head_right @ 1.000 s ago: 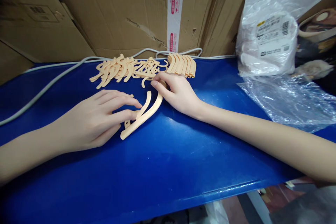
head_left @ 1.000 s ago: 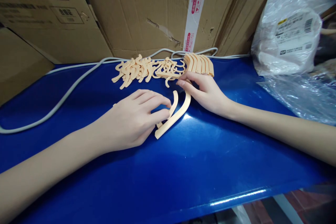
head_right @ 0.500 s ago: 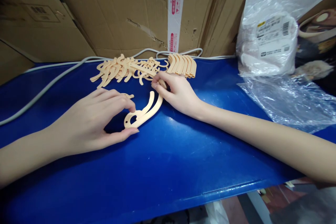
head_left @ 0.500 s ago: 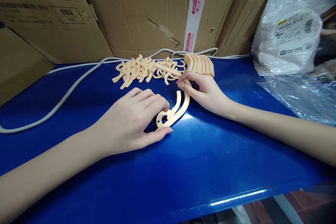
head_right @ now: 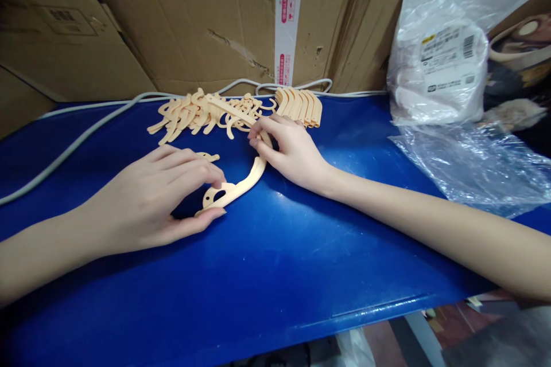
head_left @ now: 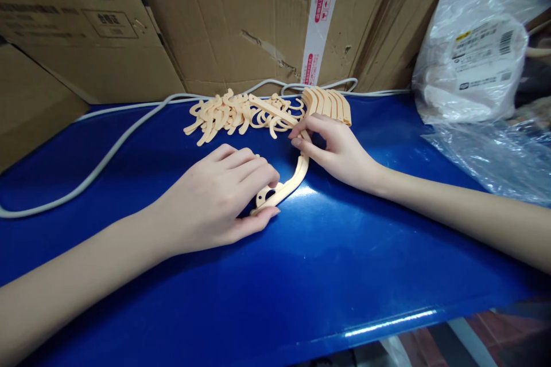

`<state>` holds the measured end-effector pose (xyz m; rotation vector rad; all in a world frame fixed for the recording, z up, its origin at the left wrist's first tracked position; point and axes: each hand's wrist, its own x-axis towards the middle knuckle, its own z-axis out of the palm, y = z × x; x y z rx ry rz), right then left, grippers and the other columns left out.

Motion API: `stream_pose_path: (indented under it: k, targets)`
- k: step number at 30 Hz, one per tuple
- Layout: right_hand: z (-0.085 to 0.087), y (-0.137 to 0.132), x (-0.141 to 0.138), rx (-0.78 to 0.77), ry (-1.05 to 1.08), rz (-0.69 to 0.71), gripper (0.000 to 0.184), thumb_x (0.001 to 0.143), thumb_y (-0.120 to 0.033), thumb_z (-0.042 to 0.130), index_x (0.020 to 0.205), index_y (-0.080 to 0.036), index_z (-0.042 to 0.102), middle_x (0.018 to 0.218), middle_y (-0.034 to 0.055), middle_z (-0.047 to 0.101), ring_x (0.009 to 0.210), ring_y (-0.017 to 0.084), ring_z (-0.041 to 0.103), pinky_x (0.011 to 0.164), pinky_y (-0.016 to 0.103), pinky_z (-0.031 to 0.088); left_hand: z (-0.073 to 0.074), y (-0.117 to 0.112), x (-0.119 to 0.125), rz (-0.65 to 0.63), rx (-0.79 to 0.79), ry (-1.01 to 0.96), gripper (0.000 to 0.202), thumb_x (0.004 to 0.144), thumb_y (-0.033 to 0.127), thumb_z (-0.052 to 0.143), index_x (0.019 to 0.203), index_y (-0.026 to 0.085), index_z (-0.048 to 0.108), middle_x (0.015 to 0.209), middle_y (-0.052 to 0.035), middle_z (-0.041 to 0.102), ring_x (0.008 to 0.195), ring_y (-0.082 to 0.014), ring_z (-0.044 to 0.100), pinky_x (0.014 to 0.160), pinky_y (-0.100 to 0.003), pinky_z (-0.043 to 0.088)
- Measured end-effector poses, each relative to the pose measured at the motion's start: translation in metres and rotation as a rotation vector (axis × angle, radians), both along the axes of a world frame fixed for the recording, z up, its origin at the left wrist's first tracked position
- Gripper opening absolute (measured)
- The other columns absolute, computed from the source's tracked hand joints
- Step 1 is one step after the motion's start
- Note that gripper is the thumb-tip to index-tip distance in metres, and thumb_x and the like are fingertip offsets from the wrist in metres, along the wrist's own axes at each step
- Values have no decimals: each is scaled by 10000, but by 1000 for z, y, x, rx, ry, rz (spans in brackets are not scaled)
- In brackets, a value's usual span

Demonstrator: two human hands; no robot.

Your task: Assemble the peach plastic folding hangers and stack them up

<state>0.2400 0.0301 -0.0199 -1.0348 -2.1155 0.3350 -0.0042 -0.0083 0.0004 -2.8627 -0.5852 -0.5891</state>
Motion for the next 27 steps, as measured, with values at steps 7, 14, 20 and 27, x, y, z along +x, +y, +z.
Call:
stream_pose_path:
  k: [7, 14, 20, 27]
  targets:
    - [1, 1, 1, 16, -28, -3, 104, 899, -195, 573, 945, -170, 663, 902, 63, 650, 872, 216, 597, 820, 354, 437, 0, 0, 0, -4, 29, 23, 113, 972, 274, 525, 957, 173, 574, 904, -50, 690, 902, -248, 653, 780, -384, 421]
    - [1, 1, 2, 58, -120, 108, 145, 862, -128, 554, 930, -170, 676, 967, 84, 680, 940, 235, 608, 867, 374, 433, -1, 4, -1, 21, 58, 40, 134, 970, 231, 503, 860, 181, 562, 1044, -102, 699, 1013, -273, 639, 819, -390, 461]
    - [4, -2, 1, 88, -201, 182, 174, 879, -135, 522, 947, -197, 671, 983, 81, 680, 956, 246, 593, 874, 394, 423, 0, 7, -3, 35, 48, 11, 125, 965, 233, 519, 855, 188, 562, 1065, -84, 683, 1004, -254, 605, 852, -376, 479]
    - [5, -4, 1, 97, -198, 251, 164, 898, -139, 529, 943, -187, 679, 974, 83, 669, 959, 233, 598, 882, 383, 420, 0, 8, -3, 37, 25, 28, 113, 974, 231, 502, 939, 167, 588, 1029, -89, 686, 963, -251, 607, 840, -379, 478]
